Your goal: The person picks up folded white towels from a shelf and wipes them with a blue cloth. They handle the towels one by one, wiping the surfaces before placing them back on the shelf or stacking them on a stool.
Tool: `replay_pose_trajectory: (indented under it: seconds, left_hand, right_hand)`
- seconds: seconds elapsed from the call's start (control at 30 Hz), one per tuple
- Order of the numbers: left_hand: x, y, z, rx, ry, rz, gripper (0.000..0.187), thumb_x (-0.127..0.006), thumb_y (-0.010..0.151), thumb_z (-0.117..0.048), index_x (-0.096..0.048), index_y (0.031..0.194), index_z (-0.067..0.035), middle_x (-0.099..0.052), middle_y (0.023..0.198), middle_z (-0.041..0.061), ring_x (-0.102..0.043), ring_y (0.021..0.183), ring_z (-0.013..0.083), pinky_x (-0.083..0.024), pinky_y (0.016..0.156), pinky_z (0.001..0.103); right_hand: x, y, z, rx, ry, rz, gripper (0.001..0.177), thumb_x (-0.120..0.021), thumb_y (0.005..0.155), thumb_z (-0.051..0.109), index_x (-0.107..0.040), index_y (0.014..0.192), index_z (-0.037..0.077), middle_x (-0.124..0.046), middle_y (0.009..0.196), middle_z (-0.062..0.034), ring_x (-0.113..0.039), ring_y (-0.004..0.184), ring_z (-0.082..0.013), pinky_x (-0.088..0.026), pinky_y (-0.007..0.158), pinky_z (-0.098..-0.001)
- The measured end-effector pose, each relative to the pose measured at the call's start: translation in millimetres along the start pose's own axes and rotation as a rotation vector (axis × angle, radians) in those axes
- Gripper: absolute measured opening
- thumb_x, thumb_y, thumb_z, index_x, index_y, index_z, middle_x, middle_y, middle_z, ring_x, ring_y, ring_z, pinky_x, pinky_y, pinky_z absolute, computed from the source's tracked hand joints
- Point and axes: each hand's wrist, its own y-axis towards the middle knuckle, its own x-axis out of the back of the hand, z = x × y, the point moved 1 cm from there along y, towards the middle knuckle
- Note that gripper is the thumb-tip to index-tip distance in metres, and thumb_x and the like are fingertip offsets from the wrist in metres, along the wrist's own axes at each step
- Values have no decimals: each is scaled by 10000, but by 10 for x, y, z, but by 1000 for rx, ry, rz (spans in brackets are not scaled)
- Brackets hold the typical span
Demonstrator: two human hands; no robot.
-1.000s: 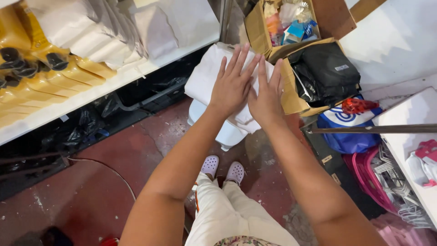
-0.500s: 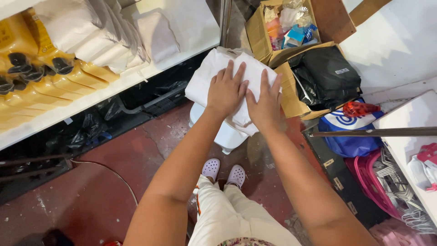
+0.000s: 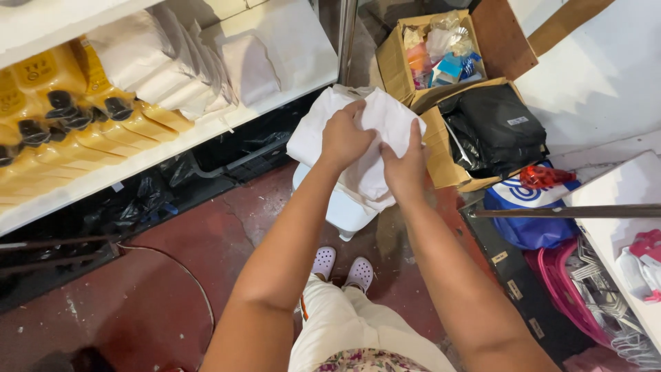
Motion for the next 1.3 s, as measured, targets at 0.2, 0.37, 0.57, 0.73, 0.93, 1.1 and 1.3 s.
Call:
replay_pose_trajectory:
  seconds: [0.2,0.37,0.57,0.73,0.93,1.1,1.3]
  left_hand:
    - [459,-34,-456,432,-856,111,497,-795,802,-152,-715,1209,122,-763,1013,166,-714,826,219,-569,736,341]
    - [872,-126,-817,318,-1131,195,422,-769,844,-102,-653,1203,87,-736,1017,143,-716,854,205,-587,779,335]
    - [1453,-86,-952,96,-1156,199,527,-757,887,-116,-576,1363,18,-696,1223,102,-680,1078,175,-547,943,314]
    - [1979,110,-974,146,-1019,175,659,-796,825,-146,-521,1407,-3,-689,1258,104,-679,1111,191,-549,952,329]
    - [2375,545,-697,-6,-1054,41,695,-818,818,-116,-504,1427,2,-677,1267,133,-663,1129,219,-544,970,350]
    - [2578,832,-556,-63,-1150,-30,755,-828,804,-45,-450,1457,3,-646,1320,133,-644,1181,229,-533,1016,371]
    - [2683,1085,-461,-89,-1155,-17,751,-829,793,-26,-460,1445,8,-642,1317,139,-647,1171,238,-533,1016,376]
  right_hand:
    - [419,119,502,229,84,-15,714,-777,957,225,-439,1569,78,-581,1314,-277,-603,1215,-376,-473,1058,-426]
    - [710,190,1209,299,39,38,726,-762,953,233,-420,1575,76,-556,1323,-307,-595,1208,-394,-470,1056,-426]
    - [662,320,1943,565,24,22,753,-765,959,170,-392,1600,34,-509,1349,-353,-523,1266,-468,-415,1093,-467]
    - [471,451,2669,442,17,85,647,-770,948,207,-510,1533,112,-591,1245,-253,-602,1180,-375,-458,1061,-414]
    - [116,552,3372,587,209,23,609,-763,933,122,-537,1495,66,-580,1356,-203,-605,1250,-290,-482,1058,-385]
    - [-226,855,3545,564,547,149,463,-656,1008,112,-505,1441,45,-671,1235,-40,-654,1031,-101,-546,836,-239]
    - [-432,1430,3581,228,595,98,226,-645,1027,163,-695,1204,30,-636,903,52,-525,694,-17,-433,589,-197]
